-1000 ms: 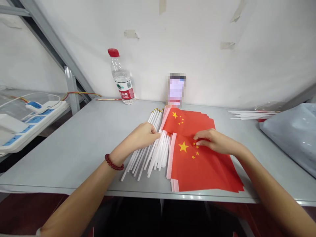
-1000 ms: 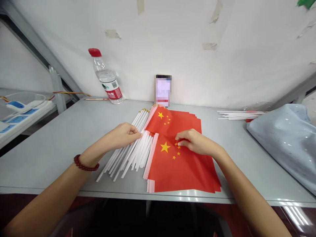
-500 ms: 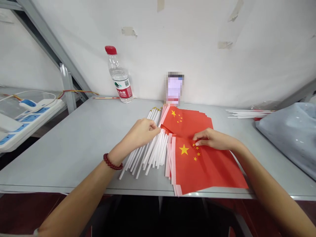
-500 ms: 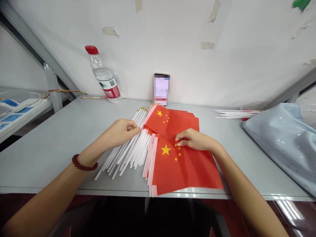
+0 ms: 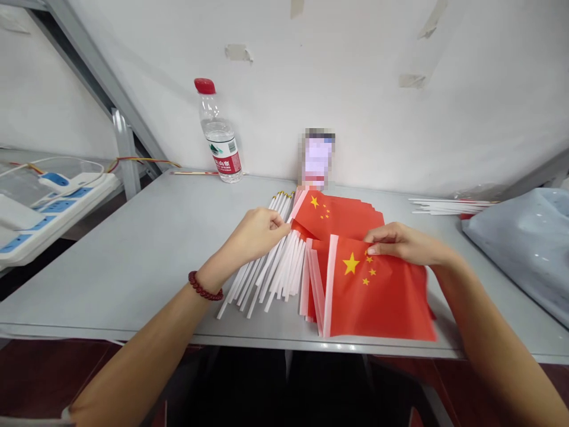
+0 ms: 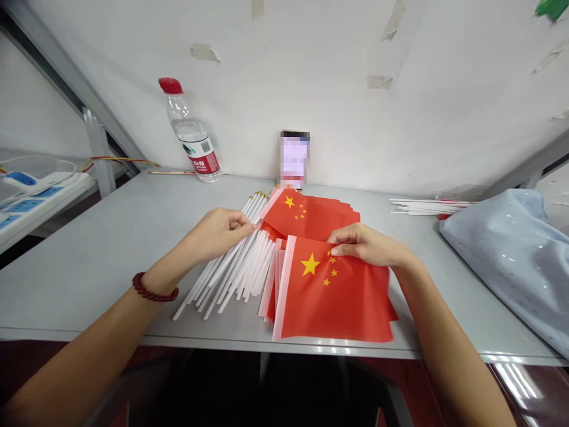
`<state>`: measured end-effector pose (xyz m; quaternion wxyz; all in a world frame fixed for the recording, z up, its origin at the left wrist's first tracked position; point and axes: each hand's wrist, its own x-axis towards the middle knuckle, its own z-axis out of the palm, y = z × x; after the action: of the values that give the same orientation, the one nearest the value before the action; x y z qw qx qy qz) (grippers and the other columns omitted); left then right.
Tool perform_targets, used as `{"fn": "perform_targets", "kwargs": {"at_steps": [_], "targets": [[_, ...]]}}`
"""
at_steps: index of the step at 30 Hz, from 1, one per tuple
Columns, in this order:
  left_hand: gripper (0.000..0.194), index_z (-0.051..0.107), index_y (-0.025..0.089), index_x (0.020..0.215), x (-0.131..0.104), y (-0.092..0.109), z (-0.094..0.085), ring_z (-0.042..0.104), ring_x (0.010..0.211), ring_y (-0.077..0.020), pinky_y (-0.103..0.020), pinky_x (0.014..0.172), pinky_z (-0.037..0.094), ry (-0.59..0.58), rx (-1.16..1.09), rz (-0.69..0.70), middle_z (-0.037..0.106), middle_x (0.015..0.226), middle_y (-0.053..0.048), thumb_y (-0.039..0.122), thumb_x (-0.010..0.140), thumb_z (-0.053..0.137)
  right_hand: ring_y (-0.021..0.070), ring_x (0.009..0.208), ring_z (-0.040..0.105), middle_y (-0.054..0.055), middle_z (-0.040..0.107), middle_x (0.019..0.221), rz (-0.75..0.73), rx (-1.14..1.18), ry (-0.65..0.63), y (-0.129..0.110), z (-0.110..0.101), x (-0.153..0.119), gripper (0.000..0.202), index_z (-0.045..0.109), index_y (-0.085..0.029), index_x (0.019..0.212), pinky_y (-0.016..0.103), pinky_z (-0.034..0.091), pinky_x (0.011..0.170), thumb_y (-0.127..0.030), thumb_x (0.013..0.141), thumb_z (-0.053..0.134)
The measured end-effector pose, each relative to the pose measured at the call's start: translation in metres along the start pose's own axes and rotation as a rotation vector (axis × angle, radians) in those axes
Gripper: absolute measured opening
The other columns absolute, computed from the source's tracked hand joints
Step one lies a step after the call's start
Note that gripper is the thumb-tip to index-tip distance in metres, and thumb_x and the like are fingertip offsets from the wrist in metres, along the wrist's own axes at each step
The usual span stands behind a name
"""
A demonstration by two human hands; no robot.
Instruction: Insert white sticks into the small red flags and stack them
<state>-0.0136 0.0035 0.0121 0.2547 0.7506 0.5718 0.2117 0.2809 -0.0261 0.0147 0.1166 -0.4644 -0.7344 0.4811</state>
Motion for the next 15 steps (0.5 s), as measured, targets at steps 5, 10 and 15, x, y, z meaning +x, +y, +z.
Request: {"fn": "perform_targets", "kwargs": {"at_steps": [5,10,15], "targets": [[0.023,0.051,0.017,0.055,0.000,0.000,0.001,0.036,0.046,-0.0094,-0.023,0.044,0.028,-0.002,-0.002,0.006,0.042,0.048,0.003,0.033,0.072,0.049,0.0159,0.071,0.055,0.002,0.061,0.076,-0.040,-0.147,0.010,0.005,0.002,0.006,0.023,0.063,-0.017,0.079,0.029,0.042,0.069,-0.037,0.086,0.051],[0.023,0.051,0.017,0.055,-0.001,0.001,0.001,0.034,0.046,-0.0088,-0.023,0.043,0.027,-0.007,-0.006,0.005,0.041,0.048,0.004,0.032,0.072,0.049,0.0187,0.078,0.055,0.008,0.059,0.089,-0.080,-0.417,0.119,0.013,0.016,0.023,0.020,0.063,-0.016,0.081,0.034,0.043,0.075,-0.028,0.085,0.048],[0.023,0.052,0.017,0.056,-0.002,0.000,0.001,0.034,0.046,-0.0088,-0.023,0.043,0.027,-0.009,-0.015,0.003,0.041,0.048,0.004,0.033,0.072,0.049,0.0199,0.086,0.055,0.009,0.055,0.102,-0.069,-0.414,0.132,0.017,0.020,0.023,0.019,0.062,-0.018,0.094,0.036,0.044,0.079,-0.020,0.084,0.046]]}}
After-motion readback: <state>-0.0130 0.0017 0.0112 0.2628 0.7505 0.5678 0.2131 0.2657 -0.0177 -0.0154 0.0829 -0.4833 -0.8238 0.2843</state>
